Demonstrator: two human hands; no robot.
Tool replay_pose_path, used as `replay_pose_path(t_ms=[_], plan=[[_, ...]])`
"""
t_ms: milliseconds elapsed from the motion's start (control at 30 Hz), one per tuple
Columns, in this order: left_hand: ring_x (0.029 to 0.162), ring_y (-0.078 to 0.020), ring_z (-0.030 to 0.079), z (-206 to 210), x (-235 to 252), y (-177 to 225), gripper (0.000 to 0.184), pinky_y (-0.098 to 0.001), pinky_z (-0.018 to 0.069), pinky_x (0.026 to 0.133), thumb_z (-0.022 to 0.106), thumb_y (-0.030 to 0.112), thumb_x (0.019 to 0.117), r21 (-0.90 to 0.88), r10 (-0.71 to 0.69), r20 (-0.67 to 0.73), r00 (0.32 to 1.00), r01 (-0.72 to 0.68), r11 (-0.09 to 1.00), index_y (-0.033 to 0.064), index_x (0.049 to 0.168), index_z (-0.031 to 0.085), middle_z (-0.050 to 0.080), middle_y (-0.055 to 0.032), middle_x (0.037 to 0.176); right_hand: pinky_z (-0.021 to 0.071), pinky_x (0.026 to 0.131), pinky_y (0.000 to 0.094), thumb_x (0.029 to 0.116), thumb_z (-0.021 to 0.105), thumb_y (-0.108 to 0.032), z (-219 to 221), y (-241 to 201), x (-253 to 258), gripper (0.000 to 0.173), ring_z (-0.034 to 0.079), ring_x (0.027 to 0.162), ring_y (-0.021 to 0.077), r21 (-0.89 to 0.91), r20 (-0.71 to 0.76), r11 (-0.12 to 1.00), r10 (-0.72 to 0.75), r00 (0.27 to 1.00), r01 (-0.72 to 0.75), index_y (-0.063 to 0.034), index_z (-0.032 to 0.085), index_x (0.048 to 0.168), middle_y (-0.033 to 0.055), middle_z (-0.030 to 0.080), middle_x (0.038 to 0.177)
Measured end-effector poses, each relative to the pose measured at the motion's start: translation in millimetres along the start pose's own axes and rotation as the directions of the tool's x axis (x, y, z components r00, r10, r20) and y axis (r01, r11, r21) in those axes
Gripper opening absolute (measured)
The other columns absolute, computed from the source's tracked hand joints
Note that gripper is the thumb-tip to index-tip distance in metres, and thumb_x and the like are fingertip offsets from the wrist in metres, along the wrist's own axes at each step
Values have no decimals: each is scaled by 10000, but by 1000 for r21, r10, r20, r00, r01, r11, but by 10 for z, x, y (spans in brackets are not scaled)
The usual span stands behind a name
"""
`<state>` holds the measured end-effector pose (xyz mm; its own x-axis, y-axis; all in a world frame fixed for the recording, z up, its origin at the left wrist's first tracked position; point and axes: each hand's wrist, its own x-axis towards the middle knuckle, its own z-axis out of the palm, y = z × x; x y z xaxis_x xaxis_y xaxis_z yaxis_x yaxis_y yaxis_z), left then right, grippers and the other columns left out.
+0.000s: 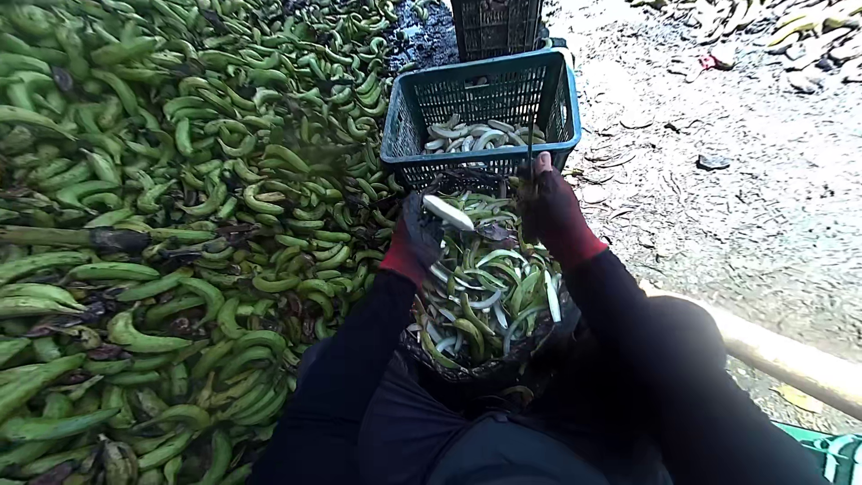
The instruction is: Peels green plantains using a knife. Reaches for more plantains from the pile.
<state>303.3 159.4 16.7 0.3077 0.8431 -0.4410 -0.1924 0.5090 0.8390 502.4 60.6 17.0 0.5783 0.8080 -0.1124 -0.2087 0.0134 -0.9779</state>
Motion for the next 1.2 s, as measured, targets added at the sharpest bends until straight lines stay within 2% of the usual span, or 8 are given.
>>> replay_pose_path(t_ms=[133, 233, 300, 500, 833, 967, 1100, 1200], plan=[[1193, -257, 626, 471, -158, 382, 503, -431, 567, 943, 444, 363, 1098, 498, 332, 212, 919, -394, 773, 72, 1508, 425, 562, -180, 1403, 569, 745, 379, 1102, 186, -561, -102, 14, -7, 599, 629, 845, 172, 298, -144, 950, 138, 980, -90, -116, 461, 1394, 70, 608, 1035], [966, -218, 712, 63, -436, -411, 308, -499, 579, 889, 596, 367, 1024, 748, -74, 663, 745, -653, 117, 143, 1200, 713, 738, -79, 1058, 581, 722, 374, 1082, 230, -608, -151, -77, -25, 609, 643, 838, 176, 368, -143, 928, 113, 983, -54, -151, 448, 1422, 64, 616, 1043], [1108, -349, 665, -357, -457, -1132, 311, -629, 499, 938, 605, 380, 993, 560, -502, 650, 571, -806, -192, 166, 1184, 725, 717, -127, 1143, 581, 730, 356, 1088, 255, -591, -168, -158, -45, 576, 646, 839, 170, 417, -132, 909, 84, 988, -21, -153, 452, 1405, 54, 610, 1048], [1507, -444, 262, -805, -372, -1830, 552, -708, 234, 1156, 568, -44, 947, 417, -686, 449, 572, -813, -405, 219, 1432, 578, 408, -129, 1598, 584, 694, 316, 1097, 240, -571, -160, -204, -4, 522, 648, 810, 131, 501, -142, 865, 78, 987, 4, -164, 502, 1292, 15, 599, 1024], [1271, -407, 552, -596, -368, -937, 505, -648, 442, 1012, 754, 338, 862, 638, -469, 514, 718, -686, -351, 151, 1316, 637, 620, -171, 1329, 591, 697, 323, 1107, 245, -541, -74, -108, -80, 525, 660, 781, 143, 491, -73, 868, 128, 989, -76, -133, 507, 1310, 33, 627, 1003], [1141, -364, 656, -515, -176, -285, 724, -625, 499, 988, 802, 368, 865, 949, 0, 311, 950, -310, 62, 184, 1491, 489, 676, -169, 1261, 570, 705, 316, 1096, 326, -536, -6, 54, -145, 521, 636, 772, 132, 249, 36, 960, 125, 992, -130, -113, 519, 1331, 28, 630, 960], [1055, -332, 660, -554, 8, -95, 701, -569, 554, 873, 784, 417, 881, 750, 367, 66, 928, -289, 595, 145, 1456, 490, 659, -172, 1237, 537, 564, 353, 1009, 349, -718, 139, 283, -384, 663, 600, 652, 164, -163, 258, 984, 108, 960, -67, -161, 540, 1311, 46, 627, 848], [1015, -275, 647, -535, 29, -56, 589, -519, 554, 824, 672, 513, 943, 508, 342, -29, 939, -281, 814, 158, 1391, 532, 659, -125, 1193, 509, 589, 298, 998, 476, -617, 342, 468, -441, 575, 564, 640, 111, -236, 460, 971, 83, 884, 32, -103, 565, 1242, 13, 594, 789]])
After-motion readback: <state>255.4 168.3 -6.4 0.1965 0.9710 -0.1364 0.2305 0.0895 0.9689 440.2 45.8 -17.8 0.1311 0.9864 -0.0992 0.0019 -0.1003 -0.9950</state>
